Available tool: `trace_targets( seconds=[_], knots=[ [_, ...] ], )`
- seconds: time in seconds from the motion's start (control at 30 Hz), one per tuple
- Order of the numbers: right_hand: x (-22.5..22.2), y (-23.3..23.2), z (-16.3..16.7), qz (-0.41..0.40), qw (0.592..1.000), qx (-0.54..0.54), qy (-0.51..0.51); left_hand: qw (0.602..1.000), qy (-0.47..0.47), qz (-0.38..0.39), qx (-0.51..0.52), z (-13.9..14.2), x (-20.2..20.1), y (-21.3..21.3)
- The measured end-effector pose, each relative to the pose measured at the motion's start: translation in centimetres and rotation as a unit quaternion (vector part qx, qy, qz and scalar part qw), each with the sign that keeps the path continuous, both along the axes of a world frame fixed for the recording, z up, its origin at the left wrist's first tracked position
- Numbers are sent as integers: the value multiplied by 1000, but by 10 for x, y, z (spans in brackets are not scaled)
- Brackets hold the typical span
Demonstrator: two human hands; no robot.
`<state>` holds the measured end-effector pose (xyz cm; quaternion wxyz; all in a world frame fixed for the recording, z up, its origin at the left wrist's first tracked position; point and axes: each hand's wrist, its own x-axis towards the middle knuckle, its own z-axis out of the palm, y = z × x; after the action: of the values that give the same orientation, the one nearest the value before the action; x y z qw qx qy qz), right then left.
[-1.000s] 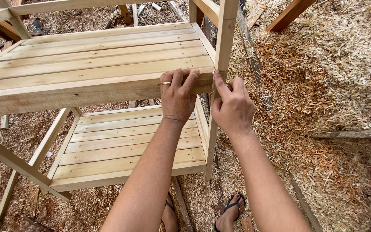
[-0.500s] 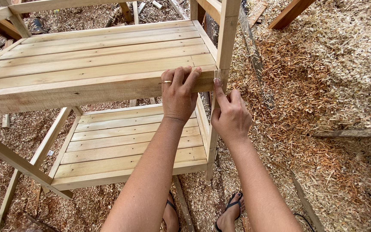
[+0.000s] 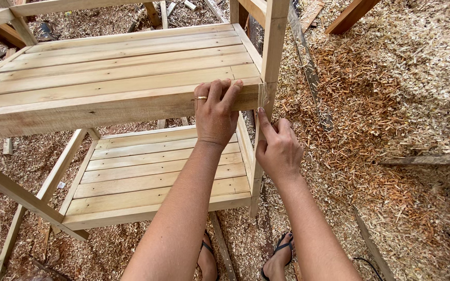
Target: The person sands a wooden shelving unit with sandpaper, then applies wood glue to a joint and smooths it with a finger. The work occurs in a woodshop with sawdust on the floor and tools on a bench.
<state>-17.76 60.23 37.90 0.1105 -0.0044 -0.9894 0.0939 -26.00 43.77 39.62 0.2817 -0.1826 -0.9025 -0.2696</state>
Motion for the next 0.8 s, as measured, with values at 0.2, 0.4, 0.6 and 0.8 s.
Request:
trace_targets(
  seconds=[0.2, 0.4, 0.6, 0.8],
  knots=[
    [10, 1, 13, 1, 984, -180, 2, 1000, -17, 8, -10, 2, -2, 0],
    [-18, 5, 60, -77, 696, -707, -99, 998, -68, -10, -7, 19, -1, -5],
    [-65, 1, 99, -61, 762, -625, -154, 992, -125, -1, -8, 41, -12, -9],
    [-81, -12, 124, -44, 939, -278, -198, 992, -120, -14, -29, 49, -18, -13]
  ],
)
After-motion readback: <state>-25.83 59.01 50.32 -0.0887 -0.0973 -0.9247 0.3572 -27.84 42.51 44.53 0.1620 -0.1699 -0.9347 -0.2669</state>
